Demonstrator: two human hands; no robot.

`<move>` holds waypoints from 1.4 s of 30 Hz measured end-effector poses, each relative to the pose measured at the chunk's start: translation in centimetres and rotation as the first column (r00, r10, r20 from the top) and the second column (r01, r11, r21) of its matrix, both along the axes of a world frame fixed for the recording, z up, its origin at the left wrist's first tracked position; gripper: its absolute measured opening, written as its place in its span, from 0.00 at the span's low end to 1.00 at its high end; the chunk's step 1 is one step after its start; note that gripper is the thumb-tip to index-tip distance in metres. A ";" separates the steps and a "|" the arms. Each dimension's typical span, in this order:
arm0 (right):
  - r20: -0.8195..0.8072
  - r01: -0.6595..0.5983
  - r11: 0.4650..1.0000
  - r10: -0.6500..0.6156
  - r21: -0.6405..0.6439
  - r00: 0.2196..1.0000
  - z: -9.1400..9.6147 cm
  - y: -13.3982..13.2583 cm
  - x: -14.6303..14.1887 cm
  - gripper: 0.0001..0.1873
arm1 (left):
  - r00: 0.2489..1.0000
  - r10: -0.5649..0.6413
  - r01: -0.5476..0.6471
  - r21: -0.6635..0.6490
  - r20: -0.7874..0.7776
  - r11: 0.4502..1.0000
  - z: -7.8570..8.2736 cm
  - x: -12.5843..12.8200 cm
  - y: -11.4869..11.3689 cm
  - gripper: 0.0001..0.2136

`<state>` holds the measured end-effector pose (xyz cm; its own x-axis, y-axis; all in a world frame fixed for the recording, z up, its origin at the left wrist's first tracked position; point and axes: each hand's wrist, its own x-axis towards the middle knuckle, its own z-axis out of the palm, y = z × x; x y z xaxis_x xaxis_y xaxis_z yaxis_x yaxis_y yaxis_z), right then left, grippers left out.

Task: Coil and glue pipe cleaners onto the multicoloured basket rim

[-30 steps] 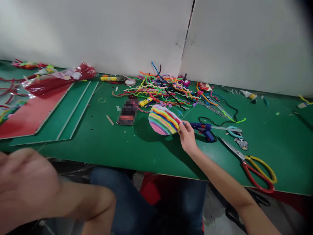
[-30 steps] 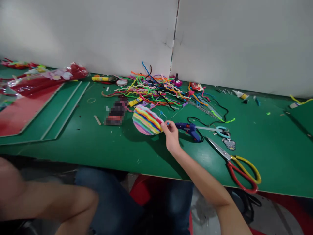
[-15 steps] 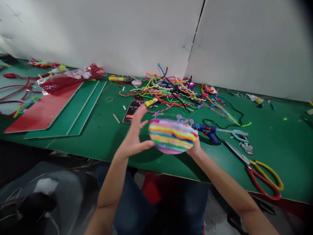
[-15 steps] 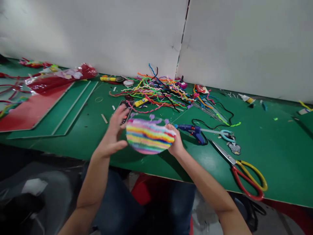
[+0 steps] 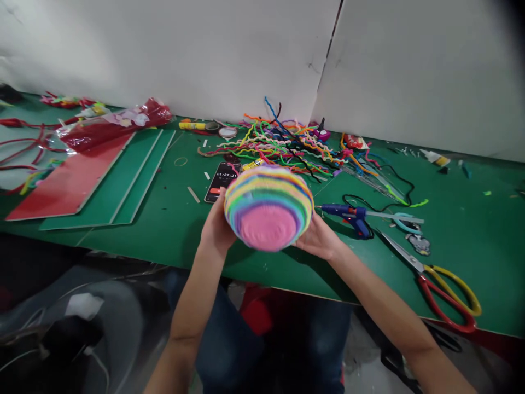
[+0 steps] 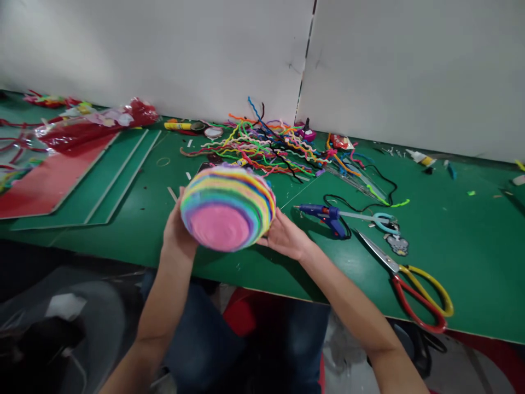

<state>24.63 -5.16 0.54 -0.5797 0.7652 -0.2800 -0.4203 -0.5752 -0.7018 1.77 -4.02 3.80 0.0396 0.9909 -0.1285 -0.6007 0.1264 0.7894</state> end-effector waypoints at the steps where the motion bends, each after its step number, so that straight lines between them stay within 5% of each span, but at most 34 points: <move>1: 0.001 0.027 0.998 -0.027 0.061 1.000 -0.1 -0.1 -0.1 0.24 | 0.998 0.011 -0.008 -0.041 0.064 0.999 0.1 0.5 0.1 0.13; 5: 0.015 0.140 0.969 -0.146 0.203 0.989 -0.1 0.0 -0.5 0.25 | 0.966 0.091 -0.027 -0.256 0.242 0.966 0.8 1.9 0.4 0.13; 11: -0.180 0.260 0.961 -0.273 -0.092 0.945 0.1 0.3 -0.9 0.12 | 0.929 0.169 -0.044 -0.354 0.330 0.934 0.3 2.9 0.5 0.13; 17: -0.224 0.245 0.932 -0.307 -0.266 0.925 0.4 -0.3 -1.6 0.15 | 0.893 0.243 -0.054 -0.446 0.378 0.894 -0.6 5.2 0.0 0.17; 27: -0.271 0.283 0.881 -0.398 -0.378 0.876 1.4 -0.3 -1.0 0.22 | 0.897 0.024 0.087 -0.229 0.442 0.970 0.1 6.5 -2.3 0.14; 37: -0.253 0.099 0.972 -0.152 -0.212 0.955 0.5 -1.1 -1.4 0.16 | 0.940 0.037 0.028 -0.183 0.338 0.983 -1.3 6.2 -2.1 0.07; 42: -0.263 0.047 0.983 -0.094 -0.179 0.960 0.6 -1.5 -1.6 0.20 | 0.967 -0.070 0.089 -0.066 0.244 0.994 -1.6 5.7 -2.3 0.19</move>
